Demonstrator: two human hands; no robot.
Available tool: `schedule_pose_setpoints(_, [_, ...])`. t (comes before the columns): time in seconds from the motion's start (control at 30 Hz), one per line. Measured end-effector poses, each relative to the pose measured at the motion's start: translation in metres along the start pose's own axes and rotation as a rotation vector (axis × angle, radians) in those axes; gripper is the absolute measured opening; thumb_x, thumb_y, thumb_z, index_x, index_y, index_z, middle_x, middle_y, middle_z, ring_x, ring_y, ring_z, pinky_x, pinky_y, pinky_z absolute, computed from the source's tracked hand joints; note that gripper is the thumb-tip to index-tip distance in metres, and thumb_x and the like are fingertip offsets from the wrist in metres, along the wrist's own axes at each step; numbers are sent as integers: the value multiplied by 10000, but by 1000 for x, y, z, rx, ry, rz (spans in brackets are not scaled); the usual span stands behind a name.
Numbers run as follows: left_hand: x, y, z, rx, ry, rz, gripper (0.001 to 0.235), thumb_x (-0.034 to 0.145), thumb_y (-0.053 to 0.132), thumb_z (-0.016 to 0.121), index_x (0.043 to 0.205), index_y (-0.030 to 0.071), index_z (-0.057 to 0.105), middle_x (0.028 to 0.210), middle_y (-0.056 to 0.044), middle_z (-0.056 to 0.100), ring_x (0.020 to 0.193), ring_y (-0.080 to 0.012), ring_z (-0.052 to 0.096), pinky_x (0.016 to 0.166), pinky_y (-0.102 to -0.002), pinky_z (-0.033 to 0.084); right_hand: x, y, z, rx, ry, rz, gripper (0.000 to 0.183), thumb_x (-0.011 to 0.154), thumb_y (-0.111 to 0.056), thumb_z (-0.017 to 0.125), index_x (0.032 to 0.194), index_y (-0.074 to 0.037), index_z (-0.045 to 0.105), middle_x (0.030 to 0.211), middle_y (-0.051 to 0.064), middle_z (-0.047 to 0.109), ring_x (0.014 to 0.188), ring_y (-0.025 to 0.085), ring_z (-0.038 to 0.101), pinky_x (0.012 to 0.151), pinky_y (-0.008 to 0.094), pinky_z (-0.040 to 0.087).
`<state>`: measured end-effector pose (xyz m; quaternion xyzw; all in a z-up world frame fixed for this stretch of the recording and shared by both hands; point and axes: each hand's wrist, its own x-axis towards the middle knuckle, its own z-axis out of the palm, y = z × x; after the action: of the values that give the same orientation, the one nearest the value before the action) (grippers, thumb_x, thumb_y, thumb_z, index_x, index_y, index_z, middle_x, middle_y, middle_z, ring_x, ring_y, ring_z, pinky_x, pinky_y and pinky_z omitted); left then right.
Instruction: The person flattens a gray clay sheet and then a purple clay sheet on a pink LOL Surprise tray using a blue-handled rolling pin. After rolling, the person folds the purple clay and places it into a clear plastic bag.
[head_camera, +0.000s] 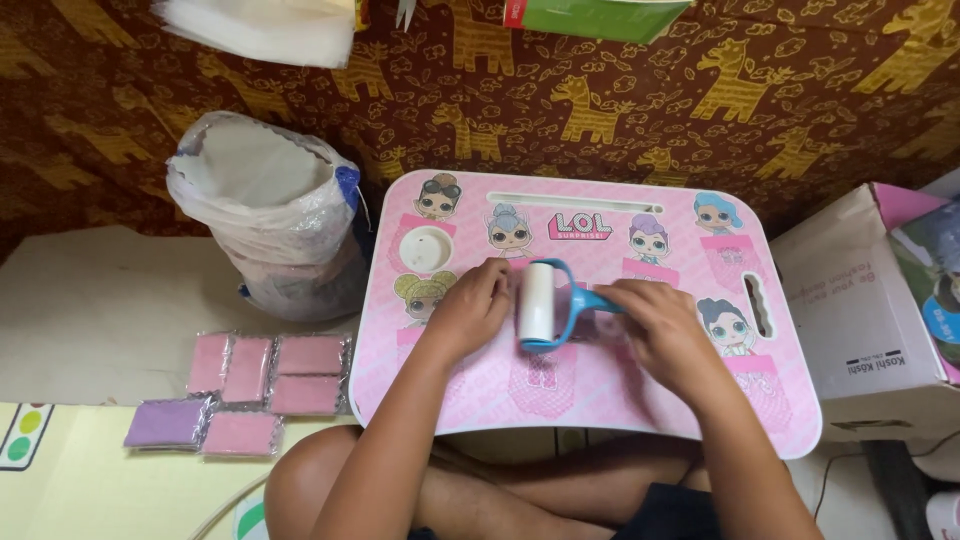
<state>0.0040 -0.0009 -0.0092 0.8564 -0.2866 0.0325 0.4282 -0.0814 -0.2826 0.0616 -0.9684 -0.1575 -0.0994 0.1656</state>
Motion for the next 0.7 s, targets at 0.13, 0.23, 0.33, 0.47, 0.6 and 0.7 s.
schedule_pose_setpoints(0.13, [1,3,-3,2,-6,5,299,925,119,487,1224,113,487,899,-156,646,914,-409,665,852,-521,537,9,-15,-4,30,-36,23,405,972,-114,602,1339,-273,659,1254,3,708,1214,262,633,972,437,424])
schedule_pose_setpoints(0.23, [1,0,0,38,-7,16,324,891,134,550,1210,123,493,896,-125,645,916,-384,674,857,-505,541,6,-11,-18,35,-82,43,411,959,-100,600,1336,-251,664,1268,34,710,1226,285,631,965,451,438])
schedule_pose_setpoints(0.33, [1,-1,1,9,-20,-8,330,900,121,523,1230,120,497,907,-110,666,926,-356,680,870,-492,545,1,-3,-27,12,-120,115,386,961,-122,615,1326,-232,681,1258,46,724,1232,289,635,983,465,428])
schedule_pose_setpoints(0.47, [2,1,0,24,-12,2,282,925,105,477,1207,104,494,892,-159,645,925,-415,668,856,-521,536,8,-7,-21,15,-124,80,382,967,-136,609,1328,-246,668,1279,34,704,1242,287,621,985,470,426])
schedule_pose_setpoints(0.6, [1,10,-6,22,-25,-14,270,939,140,496,1206,106,489,902,-168,648,927,-428,663,855,-538,532,17,-21,-15,36,-138,60,396,961,-132,613,1330,-270,653,1284,15,693,1239,282,616,996,475,429])
schedule_pose_setpoints(0.7, [0,15,-8,78,-24,1,272,918,205,581,1182,151,542,890,-78,644,931,-349,679,847,-481,551,12,-11,-17,36,-141,92,402,969,-138,606,1342,-282,649,1291,13,691,1251,281,613,998,480,437])
